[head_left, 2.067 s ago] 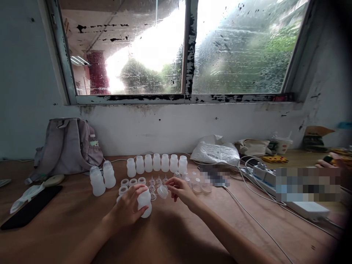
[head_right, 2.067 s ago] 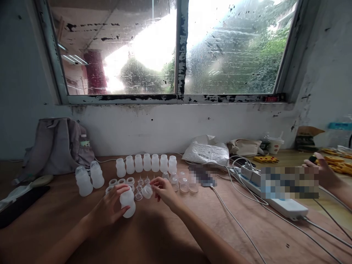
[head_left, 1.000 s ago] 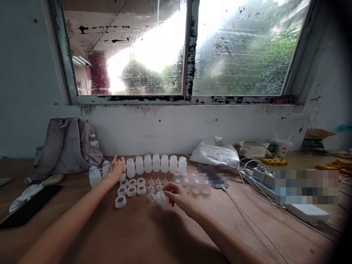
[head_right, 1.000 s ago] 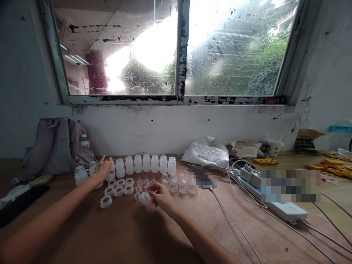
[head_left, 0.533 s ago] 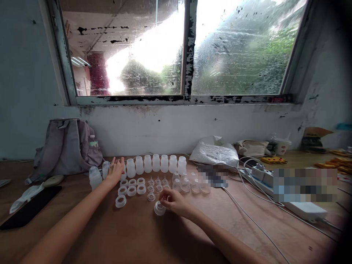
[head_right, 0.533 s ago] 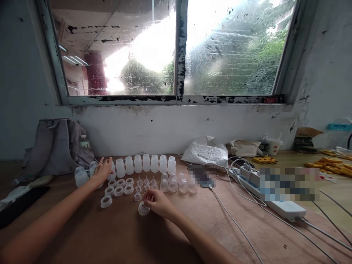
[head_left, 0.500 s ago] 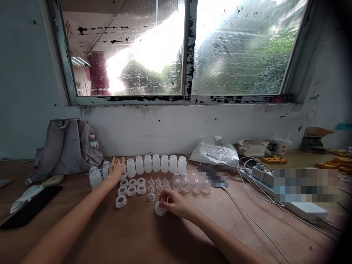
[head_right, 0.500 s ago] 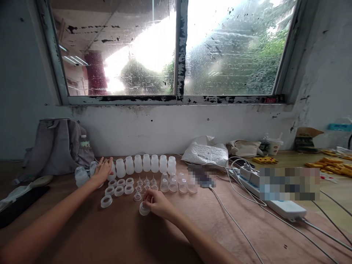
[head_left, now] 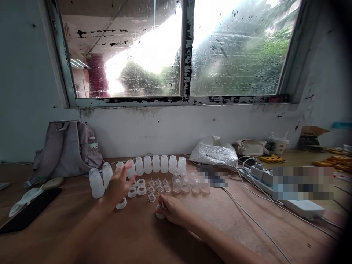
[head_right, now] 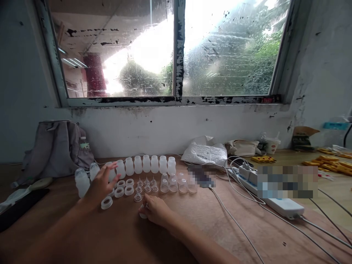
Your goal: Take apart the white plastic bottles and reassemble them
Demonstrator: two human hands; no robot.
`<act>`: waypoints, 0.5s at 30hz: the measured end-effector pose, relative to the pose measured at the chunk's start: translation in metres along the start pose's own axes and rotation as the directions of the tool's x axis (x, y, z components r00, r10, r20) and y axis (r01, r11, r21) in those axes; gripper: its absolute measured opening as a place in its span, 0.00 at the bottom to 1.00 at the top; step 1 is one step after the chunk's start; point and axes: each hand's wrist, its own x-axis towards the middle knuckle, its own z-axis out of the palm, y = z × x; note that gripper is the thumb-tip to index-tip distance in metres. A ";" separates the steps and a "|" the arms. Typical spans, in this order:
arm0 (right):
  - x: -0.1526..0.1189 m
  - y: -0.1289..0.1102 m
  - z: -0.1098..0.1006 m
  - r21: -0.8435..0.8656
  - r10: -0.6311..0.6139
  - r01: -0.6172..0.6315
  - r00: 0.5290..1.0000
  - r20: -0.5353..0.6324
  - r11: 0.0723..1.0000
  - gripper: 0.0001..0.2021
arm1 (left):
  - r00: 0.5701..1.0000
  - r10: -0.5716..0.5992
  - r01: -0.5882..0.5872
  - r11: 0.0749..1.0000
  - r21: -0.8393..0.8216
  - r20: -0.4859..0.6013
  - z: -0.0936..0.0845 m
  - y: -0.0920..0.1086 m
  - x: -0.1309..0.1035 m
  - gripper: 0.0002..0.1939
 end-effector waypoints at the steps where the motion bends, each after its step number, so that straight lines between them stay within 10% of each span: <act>1: 0.000 0.001 0.002 0.008 -0.013 0.014 1.000 -0.010 1.000 0.04 | 0.998 0.056 -0.056 0.996 -0.072 -0.010 0.000 0.011 -0.009 0.18; 6: 0.001 0.006 0.011 0.068 -0.080 0.085 0.994 -0.079 0.994 0.08 | 0.924 0.342 -0.286 0.914 -0.288 0.168 0.020 0.046 -0.053 0.14; 15: 0.003 0.006 0.013 0.142 -0.068 0.080 0.993 -0.092 0.987 0.13 | 0.840 0.332 -0.113 0.880 -0.461 0.429 0.013 0.054 -0.061 0.17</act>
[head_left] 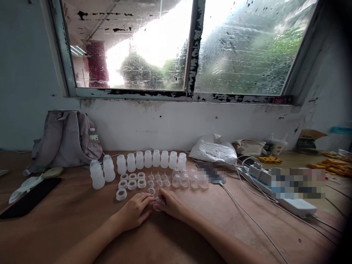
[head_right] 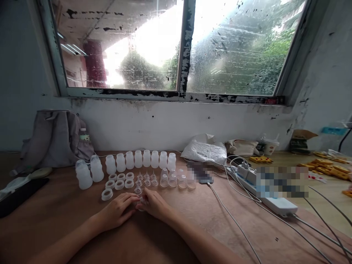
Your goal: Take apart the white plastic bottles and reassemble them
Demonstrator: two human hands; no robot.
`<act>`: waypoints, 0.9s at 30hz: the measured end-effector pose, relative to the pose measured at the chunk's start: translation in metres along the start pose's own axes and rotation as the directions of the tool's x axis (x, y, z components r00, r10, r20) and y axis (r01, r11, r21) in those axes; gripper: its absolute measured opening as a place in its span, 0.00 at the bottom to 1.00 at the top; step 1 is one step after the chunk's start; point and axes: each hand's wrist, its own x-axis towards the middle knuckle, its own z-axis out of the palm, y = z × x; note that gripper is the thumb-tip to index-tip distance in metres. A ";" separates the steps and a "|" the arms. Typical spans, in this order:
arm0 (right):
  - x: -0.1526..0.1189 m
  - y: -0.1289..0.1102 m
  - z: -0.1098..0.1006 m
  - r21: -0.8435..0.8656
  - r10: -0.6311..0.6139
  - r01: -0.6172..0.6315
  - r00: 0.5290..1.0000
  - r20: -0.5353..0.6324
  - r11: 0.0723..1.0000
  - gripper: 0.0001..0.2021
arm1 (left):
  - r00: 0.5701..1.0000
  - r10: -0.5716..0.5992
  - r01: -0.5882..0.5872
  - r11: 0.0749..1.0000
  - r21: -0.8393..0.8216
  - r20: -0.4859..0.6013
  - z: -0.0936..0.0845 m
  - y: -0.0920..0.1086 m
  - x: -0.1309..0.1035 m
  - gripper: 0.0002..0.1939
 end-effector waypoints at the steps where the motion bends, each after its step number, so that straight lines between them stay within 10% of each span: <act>1: 0.000 0.000 0.000 -0.003 0.005 -0.005 1.000 0.004 1.000 0.14 | 1.000 -0.011 0.011 1.000 0.000 0.008 0.000 0.001 -0.001 0.17; 10: -0.001 -0.006 -0.003 -0.008 0.052 -0.052 0.999 0.008 0.999 0.14 | 1.000 -0.007 0.007 1.000 0.017 0.014 0.005 -0.003 -0.003 0.17; 20: 0.005 -0.002 -0.003 0.413 0.216 -0.190 0.976 -0.018 0.891 0.11 | 0.999 -0.013 0.017 0.990 0.138 -0.034 -0.005 -0.003 0.000 0.09; 27: 0.010 0.009 -0.003 0.203 0.225 -0.181 0.950 -0.217 0.962 0.07 | 0.972 -0.162 0.209 0.930 0.303 -0.172 -0.006 -0.020 -0.001 0.14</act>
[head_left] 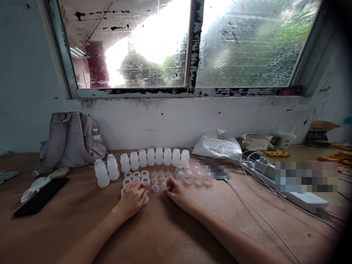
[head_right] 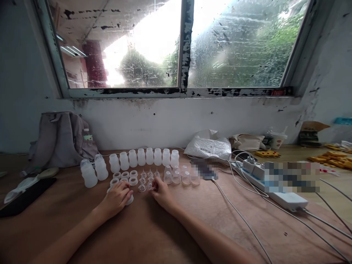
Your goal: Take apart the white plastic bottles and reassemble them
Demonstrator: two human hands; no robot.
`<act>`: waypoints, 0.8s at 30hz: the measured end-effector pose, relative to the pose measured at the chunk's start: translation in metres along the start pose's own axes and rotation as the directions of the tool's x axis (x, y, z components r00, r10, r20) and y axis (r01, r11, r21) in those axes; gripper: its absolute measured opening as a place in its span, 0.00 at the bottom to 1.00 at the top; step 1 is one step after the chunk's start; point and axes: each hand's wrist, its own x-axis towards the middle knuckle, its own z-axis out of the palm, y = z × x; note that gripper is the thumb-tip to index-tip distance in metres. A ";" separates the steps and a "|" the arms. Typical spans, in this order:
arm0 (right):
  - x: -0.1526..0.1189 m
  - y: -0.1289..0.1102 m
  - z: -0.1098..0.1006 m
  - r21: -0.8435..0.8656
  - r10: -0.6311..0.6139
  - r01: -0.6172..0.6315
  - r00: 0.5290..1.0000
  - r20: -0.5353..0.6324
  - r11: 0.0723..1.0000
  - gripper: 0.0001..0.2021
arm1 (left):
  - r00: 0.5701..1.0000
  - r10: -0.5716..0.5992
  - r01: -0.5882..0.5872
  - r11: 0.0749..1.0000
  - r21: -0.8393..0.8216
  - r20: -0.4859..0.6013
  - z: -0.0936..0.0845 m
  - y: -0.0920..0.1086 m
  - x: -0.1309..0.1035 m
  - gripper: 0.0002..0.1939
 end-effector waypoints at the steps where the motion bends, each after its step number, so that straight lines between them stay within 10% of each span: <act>1: 0.001 0.002 -0.001 -0.022 0.003 -0.003 1.000 0.008 1.000 0.07 | 1.000 -0.023 0.024 1.000 0.015 -0.019 0.001 -0.004 0.000 0.14; 13: 0.006 0.009 -0.003 -0.024 -0.057 0.059 0.997 0.060 0.998 0.03 | 0.967 -0.254 0.257 0.958 -0.128 0.035 -0.004 -0.040 0.001 0.24; 24: 0.007 0.011 0.000 -0.256 -0.085 0.083 0.996 0.004 0.963 0.06 | 0.986 -0.153 0.158 0.984 -0.077 0.068 -0.003 -0.039 -0.001 0.20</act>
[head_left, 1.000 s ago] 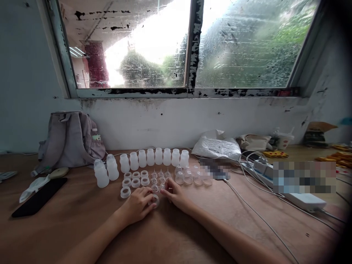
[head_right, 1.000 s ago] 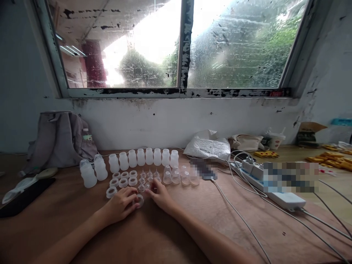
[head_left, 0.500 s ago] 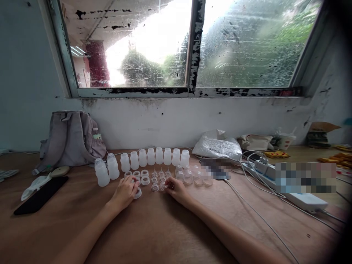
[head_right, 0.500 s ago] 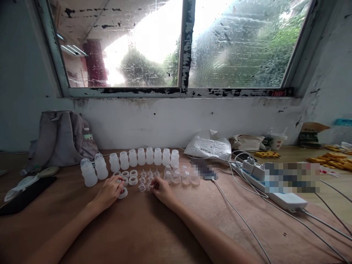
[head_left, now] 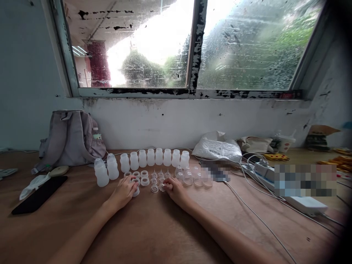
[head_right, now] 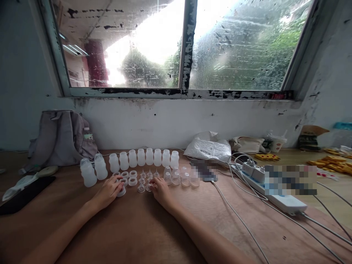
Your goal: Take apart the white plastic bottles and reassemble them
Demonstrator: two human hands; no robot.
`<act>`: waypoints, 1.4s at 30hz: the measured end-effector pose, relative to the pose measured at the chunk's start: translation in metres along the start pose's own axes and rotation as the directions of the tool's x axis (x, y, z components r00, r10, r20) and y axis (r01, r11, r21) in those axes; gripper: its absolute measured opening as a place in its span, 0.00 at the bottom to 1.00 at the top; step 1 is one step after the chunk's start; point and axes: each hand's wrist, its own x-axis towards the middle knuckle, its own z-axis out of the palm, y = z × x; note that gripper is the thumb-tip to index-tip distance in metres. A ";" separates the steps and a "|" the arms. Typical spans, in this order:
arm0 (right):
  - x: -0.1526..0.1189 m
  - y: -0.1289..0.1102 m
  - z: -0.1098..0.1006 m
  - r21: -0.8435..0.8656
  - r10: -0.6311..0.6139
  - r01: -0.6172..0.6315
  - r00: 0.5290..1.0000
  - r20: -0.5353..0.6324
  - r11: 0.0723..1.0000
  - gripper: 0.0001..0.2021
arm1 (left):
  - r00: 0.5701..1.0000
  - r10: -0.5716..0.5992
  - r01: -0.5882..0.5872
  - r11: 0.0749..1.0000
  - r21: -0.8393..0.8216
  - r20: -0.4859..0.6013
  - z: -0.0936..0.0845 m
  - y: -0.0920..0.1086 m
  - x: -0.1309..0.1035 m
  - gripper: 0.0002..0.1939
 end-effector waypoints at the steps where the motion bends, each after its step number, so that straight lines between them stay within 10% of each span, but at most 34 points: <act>1: 0.000 0.000 0.001 -0.013 -0.008 0.009 1.000 0.016 1.000 0.06 | 1.000 0.019 -0.019 1.000 0.011 -0.003 0.000 0.001 0.000 0.19; 42: -0.007 0.001 0.004 -0.392 0.177 -0.180 0.983 -0.042 0.902 0.15 | 0.988 0.105 -0.091 0.988 0.123 -0.114 0.001 0.013 -0.001 0.09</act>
